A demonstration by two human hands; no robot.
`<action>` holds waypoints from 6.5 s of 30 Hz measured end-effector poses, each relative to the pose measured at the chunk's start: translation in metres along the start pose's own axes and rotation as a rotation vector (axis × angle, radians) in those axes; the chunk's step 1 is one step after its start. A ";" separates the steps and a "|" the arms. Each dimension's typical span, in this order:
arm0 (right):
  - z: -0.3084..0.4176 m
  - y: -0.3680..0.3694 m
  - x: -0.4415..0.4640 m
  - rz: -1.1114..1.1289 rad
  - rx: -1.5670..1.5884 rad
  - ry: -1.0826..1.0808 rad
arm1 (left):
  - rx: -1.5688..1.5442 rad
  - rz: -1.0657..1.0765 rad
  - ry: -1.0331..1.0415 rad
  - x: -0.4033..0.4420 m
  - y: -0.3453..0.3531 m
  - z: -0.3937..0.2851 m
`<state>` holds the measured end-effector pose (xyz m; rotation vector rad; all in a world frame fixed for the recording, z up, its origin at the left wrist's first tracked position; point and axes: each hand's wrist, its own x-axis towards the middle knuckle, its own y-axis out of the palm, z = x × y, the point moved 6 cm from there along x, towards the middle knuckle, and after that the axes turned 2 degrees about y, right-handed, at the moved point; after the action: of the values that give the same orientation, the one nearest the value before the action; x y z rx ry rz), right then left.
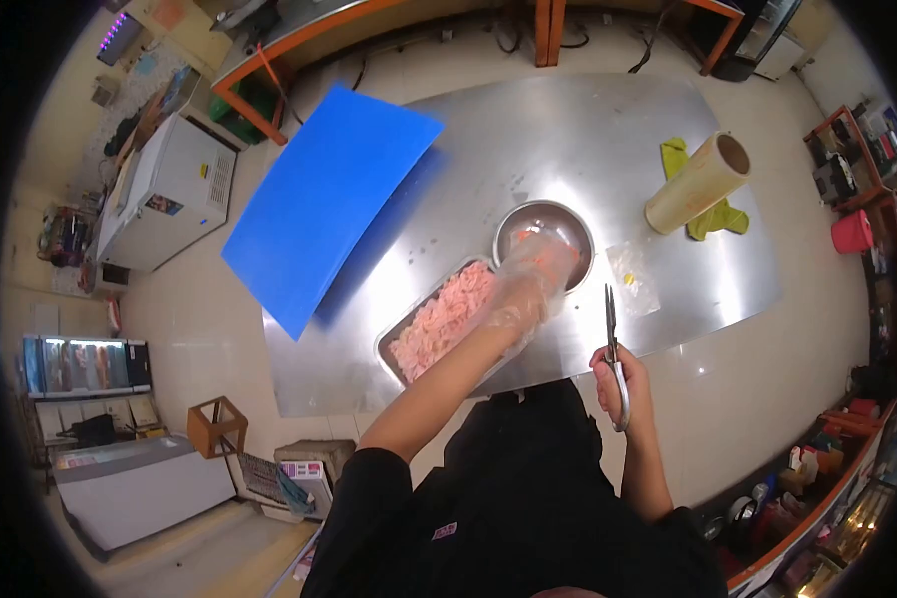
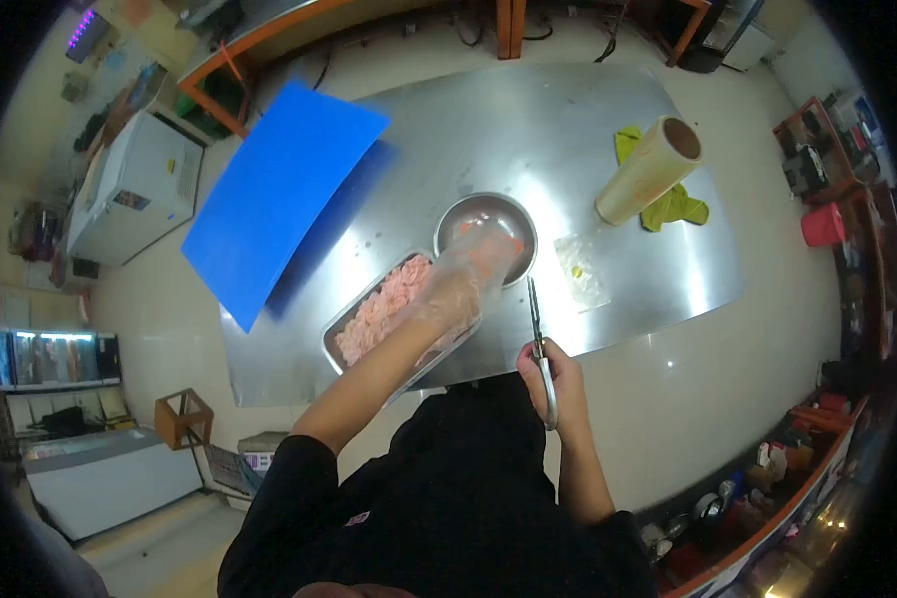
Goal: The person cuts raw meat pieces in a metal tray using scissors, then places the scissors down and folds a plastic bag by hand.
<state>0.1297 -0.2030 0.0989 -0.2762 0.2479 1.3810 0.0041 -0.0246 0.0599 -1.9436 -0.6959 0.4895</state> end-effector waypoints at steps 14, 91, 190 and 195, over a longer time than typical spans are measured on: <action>-0.052 -0.060 0.058 0.168 -0.295 0.345 | 0.356 0.277 -0.061 0.074 0.051 0.011; -0.093 0.222 -0.032 0.704 0.644 0.605 | -1.047 -1.031 -0.479 -0.275 -0.071 0.077; -0.058 0.259 -0.033 0.756 0.785 0.067 | -1.146 -0.615 -0.606 -0.271 -0.062 0.040; -0.067 0.255 -0.034 0.763 0.581 0.217 | -1.182 -0.643 -0.626 -0.275 -0.058 0.045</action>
<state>-0.1282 -0.2147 0.0352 0.1833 0.9902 1.9464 -0.2460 -0.1538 0.1031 -2.3760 -2.3160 0.2654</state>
